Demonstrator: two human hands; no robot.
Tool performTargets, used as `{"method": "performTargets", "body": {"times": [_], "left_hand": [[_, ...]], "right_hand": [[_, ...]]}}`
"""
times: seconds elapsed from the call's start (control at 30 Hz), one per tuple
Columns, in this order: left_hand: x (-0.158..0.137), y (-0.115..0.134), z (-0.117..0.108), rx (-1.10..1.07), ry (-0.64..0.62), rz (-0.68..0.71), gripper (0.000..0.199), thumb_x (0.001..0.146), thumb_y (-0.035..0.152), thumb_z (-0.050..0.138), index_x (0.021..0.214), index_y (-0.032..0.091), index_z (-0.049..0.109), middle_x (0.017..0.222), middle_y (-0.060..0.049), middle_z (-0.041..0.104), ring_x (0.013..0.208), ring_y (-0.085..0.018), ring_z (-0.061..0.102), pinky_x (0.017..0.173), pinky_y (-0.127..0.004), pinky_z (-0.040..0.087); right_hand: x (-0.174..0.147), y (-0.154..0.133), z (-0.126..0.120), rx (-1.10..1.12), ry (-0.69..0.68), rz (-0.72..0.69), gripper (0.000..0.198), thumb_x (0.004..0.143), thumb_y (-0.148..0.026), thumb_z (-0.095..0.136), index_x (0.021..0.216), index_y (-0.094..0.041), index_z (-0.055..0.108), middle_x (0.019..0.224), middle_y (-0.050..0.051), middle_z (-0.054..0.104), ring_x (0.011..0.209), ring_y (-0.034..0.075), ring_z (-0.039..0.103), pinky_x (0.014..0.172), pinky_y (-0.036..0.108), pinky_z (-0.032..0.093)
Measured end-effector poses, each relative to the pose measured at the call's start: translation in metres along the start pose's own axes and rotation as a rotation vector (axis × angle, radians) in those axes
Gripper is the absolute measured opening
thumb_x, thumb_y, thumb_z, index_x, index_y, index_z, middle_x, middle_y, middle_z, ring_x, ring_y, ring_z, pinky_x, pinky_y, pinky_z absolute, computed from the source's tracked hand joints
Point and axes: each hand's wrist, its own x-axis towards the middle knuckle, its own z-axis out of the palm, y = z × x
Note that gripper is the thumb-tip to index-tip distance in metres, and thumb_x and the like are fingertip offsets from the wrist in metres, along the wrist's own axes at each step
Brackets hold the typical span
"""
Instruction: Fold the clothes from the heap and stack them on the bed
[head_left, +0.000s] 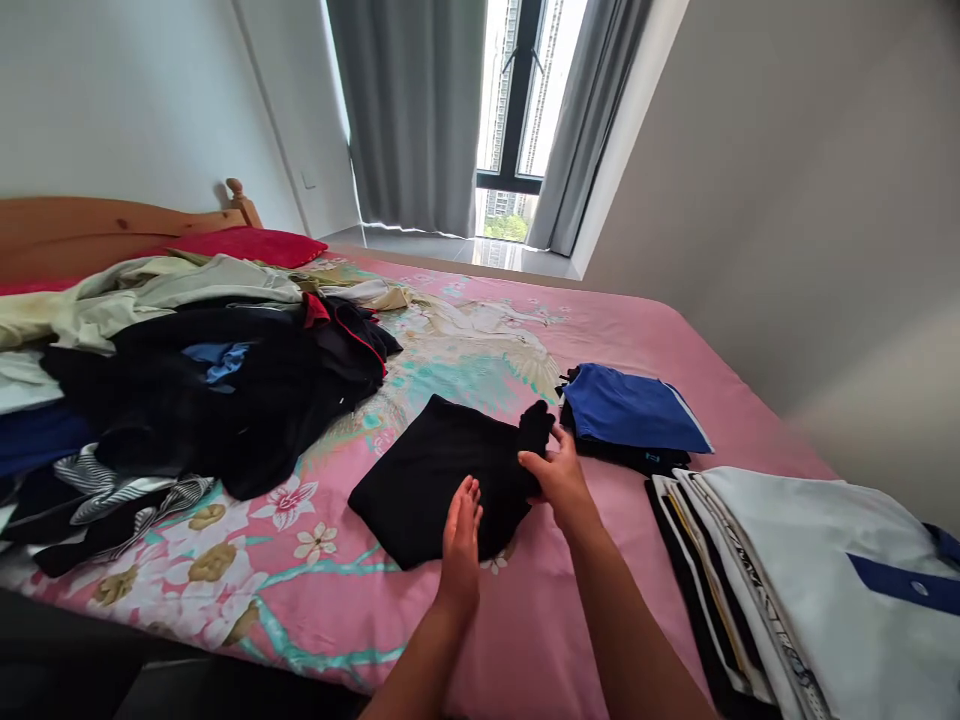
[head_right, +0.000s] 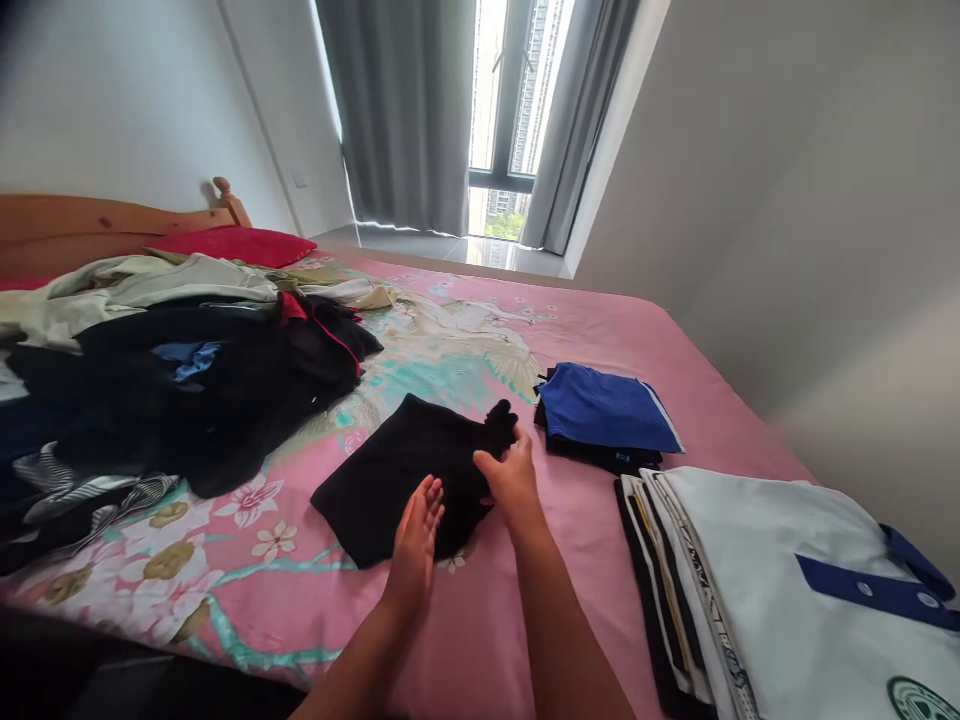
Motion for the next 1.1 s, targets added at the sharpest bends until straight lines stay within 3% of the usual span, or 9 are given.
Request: {"method": "performTargets", "body": {"times": [0.23,0.3,0.4,0.47,0.53,0.67,0.83,0.97,1.1], "left_hand": [[-0.044,0.015,-0.093,0.036,0.153,-0.062,0.051,0.072,0.053,0.064,0.112,0.021,0.058,0.122,-0.012,0.061,0.116,-0.025,0.057,0.099,-0.037,0.047],[-0.04,0.023,-0.112,0.153,0.165,-0.002,0.046,0.072,0.051,0.063,0.107,0.021,0.062,0.116,-0.01,0.064,0.113,-0.026,0.059,0.096,-0.038,0.048],[-0.028,0.041,-0.126,0.344,0.149,0.171,0.031,0.079,0.045,0.057,0.101,0.023,0.065,0.111,-0.007,0.066,0.109,-0.023,0.06,0.095,-0.036,0.049],[-0.014,0.055,-0.124,0.457,0.078,0.319,0.024,0.085,0.039,0.052,0.096,0.023,0.066,0.109,-0.006,0.066,0.108,-0.021,0.06,0.097,-0.036,0.047],[0.008,0.07,-0.114,0.576,-0.061,0.452,0.024,0.088,0.034,0.047,0.095,0.023,0.067,0.108,-0.005,0.067,0.11,-0.02,0.059,0.101,-0.036,0.045],[0.069,0.084,-0.084,0.978,-0.409,0.586,0.034,0.091,0.027,0.037,0.109,0.022,0.065,0.124,-0.005,0.063,0.126,-0.02,0.048,0.11,-0.043,0.032],[0.133,0.076,-0.054,1.457,-0.647,0.548,0.04,0.091,0.029,0.036,0.125,0.022,0.056,0.141,-0.007,0.048,0.137,-0.021,0.033,0.114,-0.049,0.019],[0.158,0.061,-0.027,1.502,-0.766,0.602,0.044,0.093,0.032,0.033,0.133,0.024,0.049,0.145,-0.006,0.042,0.14,-0.02,0.027,0.115,-0.05,0.012],[0.178,0.033,-0.002,1.522,-0.79,0.503,0.051,0.092,0.043,0.034,0.141,0.029,0.038,0.151,-0.004,0.031,0.142,-0.023,0.02,0.113,-0.058,0.002]], "right_hand": [[0.01,0.032,0.133,-0.253,-0.182,-0.083,0.087,0.07,-0.032,0.059,0.145,-0.014,0.02,0.087,0.007,0.061,0.054,0.017,0.058,0.04,0.028,0.047],[0.003,0.046,0.142,-0.179,-0.217,-0.123,0.079,0.075,-0.037,0.056,0.143,-0.014,0.023,0.086,0.004,0.059,0.056,0.015,0.058,0.044,0.027,0.049],[-0.009,0.068,0.119,-0.103,-0.044,-0.321,0.057,0.08,-0.042,0.052,0.13,-0.016,0.041,0.084,0.001,0.055,0.067,0.013,0.057,0.06,0.026,0.051],[-0.019,0.084,0.092,-0.073,0.107,-0.35,0.049,0.08,-0.044,0.053,0.122,-0.018,0.047,0.085,0.002,0.054,0.072,0.013,0.055,0.066,0.025,0.051],[-0.032,0.098,0.067,0.003,0.169,-0.203,0.051,0.077,-0.047,0.056,0.118,-0.019,0.047,0.092,0.004,0.054,0.075,0.015,0.056,0.06,0.025,0.052],[-0.064,0.115,0.043,0.267,0.013,0.19,0.06,0.067,-0.048,0.067,0.115,-0.02,0.047,0.105,0.007,0.058,0.083,0.018,0.062,0.055,0.027,0.055],[-0.08,0.11,0.051,0.407,-0.236,0.34,0.053,0.07,-0.055,0.067,0.108,-0.02,0.054,0.101,0.006,0.064,0.081,0.018,0.065,0.052,0.024,0.054],[-0.067,0.105,0.066,0.306,-0.214,0.412,0.052,0.07,-0.061,0.064,0.097,-0.019,0.053,0.097,0.007,0.065,0.065,0.017,0.065,0.041,0.026,0.052],[-0.06,0.114,0.074,0.194,-0.184,0.364,0.046,0.068,-0.043,0.068,0.103,-0.019,0.05,0.085,0.003,0.062,0.054,0.015,0.061,0.035,0.025,0.049]]}}
